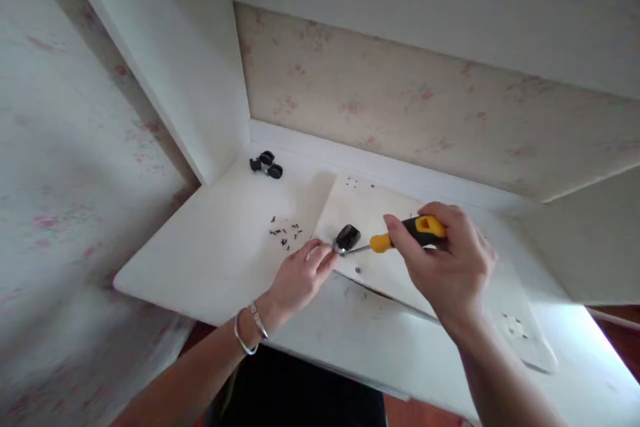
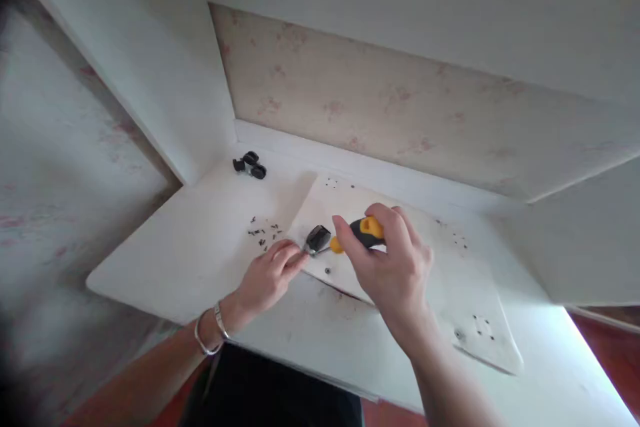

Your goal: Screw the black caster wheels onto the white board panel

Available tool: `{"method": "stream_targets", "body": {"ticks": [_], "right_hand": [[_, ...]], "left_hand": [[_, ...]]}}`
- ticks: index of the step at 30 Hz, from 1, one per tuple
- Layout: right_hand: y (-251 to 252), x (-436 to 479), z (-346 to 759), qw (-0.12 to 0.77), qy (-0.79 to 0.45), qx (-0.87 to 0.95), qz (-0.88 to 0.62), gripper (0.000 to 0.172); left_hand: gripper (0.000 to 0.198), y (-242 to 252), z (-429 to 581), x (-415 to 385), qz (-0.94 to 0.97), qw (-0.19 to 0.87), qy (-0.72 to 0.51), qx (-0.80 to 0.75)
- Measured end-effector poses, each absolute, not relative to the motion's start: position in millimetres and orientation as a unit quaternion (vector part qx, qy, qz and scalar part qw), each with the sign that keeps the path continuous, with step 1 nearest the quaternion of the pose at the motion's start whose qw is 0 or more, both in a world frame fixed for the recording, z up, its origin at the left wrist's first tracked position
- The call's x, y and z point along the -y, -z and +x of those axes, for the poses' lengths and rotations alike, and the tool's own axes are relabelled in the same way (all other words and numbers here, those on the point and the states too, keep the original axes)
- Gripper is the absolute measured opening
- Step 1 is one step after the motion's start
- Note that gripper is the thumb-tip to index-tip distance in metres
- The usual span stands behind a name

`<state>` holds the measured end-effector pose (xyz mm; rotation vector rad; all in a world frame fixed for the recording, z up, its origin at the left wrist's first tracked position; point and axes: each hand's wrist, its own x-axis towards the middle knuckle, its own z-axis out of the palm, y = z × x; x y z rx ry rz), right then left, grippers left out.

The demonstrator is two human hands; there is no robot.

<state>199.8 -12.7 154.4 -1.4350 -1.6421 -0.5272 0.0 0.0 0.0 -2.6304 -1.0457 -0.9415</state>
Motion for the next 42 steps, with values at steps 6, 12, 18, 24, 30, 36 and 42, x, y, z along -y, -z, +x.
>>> {"method": "stream_targets", "body": {"ticks": [6,12,18,24,30,36,42], "right_hand": [[-154,9,208,0.45,-0.073,0.752,-0.476,0.038],[-159,12,214,0.452,-0.263,0.736,-0.43,0.04],[-160,15,208,0.456,-0.035,0.742,-0.49,0.029],[-160,10,207,0.427,0.151,0.727,-0.516,0.029],[-164,14,216,0.406,-0.162,0.77,-0.465,0.043],[-164,13,219,0.414,-0.143,0.754,-0.49,0.038],[-162,11,208,0.418,0.128,0.753,-0.492,0.02]], "left_hand": [[0.028,0,2,-1,-0.878,0.08,0.318,0.347],[0.028,-2,2,-1,-0.88,0.073,0.309,0.354],[0.026,-4,4,1,-0.884,0.078,0.307,0.342],[0.027,-4,4,3,-0.884,0.078,0.306,0.344],[0.026,-1,4,3,-0.882,0.079,0.308,0.347],[0.027,0,4,4,-0.881,0.084,0.307,0.351],[0.027,-1,5,4,-0.879,0.089,0.306,0.353]]}}
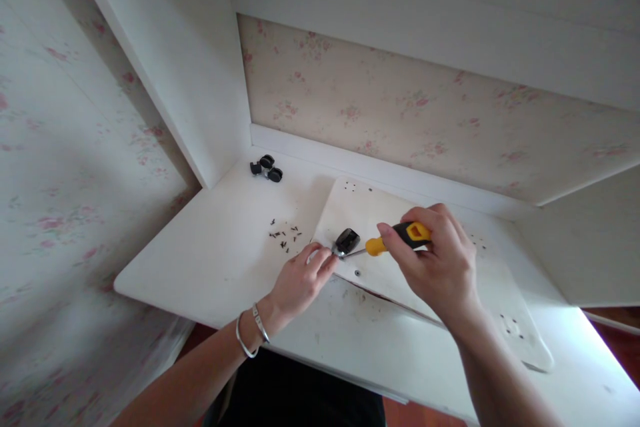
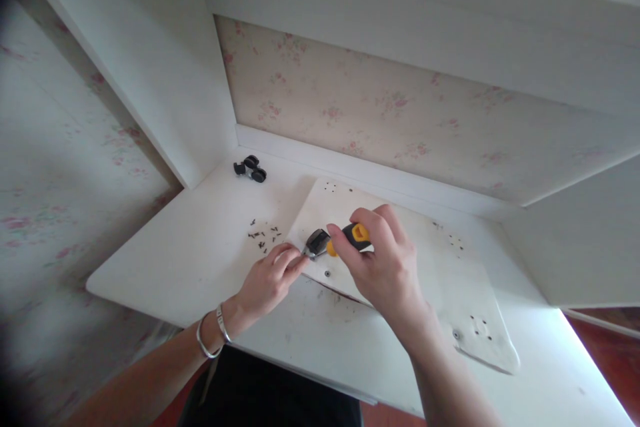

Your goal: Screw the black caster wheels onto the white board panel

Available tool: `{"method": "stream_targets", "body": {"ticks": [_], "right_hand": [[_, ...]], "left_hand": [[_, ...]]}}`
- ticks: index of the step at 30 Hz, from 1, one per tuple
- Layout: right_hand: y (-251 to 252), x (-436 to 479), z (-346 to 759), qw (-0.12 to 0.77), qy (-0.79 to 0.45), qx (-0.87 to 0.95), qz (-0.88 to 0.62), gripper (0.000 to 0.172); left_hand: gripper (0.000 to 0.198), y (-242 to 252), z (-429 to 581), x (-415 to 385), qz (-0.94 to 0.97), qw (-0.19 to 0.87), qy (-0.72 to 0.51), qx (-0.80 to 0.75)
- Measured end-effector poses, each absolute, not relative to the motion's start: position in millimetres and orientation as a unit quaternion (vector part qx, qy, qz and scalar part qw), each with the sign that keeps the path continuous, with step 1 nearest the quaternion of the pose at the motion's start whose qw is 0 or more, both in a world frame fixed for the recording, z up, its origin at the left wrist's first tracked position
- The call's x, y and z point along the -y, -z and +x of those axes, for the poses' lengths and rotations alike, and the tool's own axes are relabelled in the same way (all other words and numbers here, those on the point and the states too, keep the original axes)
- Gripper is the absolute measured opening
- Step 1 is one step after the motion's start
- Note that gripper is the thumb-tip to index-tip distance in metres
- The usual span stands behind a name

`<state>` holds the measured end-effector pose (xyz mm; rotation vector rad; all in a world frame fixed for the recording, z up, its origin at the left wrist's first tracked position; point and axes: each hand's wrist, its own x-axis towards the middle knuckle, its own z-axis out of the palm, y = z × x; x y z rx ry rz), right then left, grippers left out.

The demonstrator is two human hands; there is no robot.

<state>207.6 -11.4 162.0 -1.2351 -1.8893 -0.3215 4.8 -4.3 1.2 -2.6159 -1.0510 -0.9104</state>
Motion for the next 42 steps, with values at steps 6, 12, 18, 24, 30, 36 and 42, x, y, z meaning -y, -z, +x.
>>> {"method": "stream_targets", "body": {"ticks": [6,12,18,24,30,36,42], "right_hand": [[-165,8,198,0.366,0.194,0.7,-0.582,0.031],[-167,12,191,0.316,0.198,0.658,-0.654,0.048],[-178,23,194,0.288,-0.017,0.702,-0.651,0.051],[-199,43,210,0.427,-0.077,0.63,-0.644,0.041],[-195,68,233,0.563,-0.132,0.555,-0.598,0.044],[-146,102,240,0.629,-0.295,0.465,-0.548,0.042],[-101,129,248,0.598,-0.43,0.422,-0.529,0.033]], "left_hand": [[0.028,-4,5,5,-0.878,0.095,0.303,0.359],[0.035,-4,6,8,-0.879,0.084,0.295,0.365],[0.042,-1,2,10,-0.882,0.063,0.291,0.365],[0.049,4,1,12,-0.879,0.072,0.299,0.365],[0.049,4,-3,15,-0.868,0.079,0.319,0.373],[0.043,-1,-14,39,-0.845,0.071,0.347,0.402],[0.023,-1,-27,69,-0.823,0.022,0.345,0.451]]}}
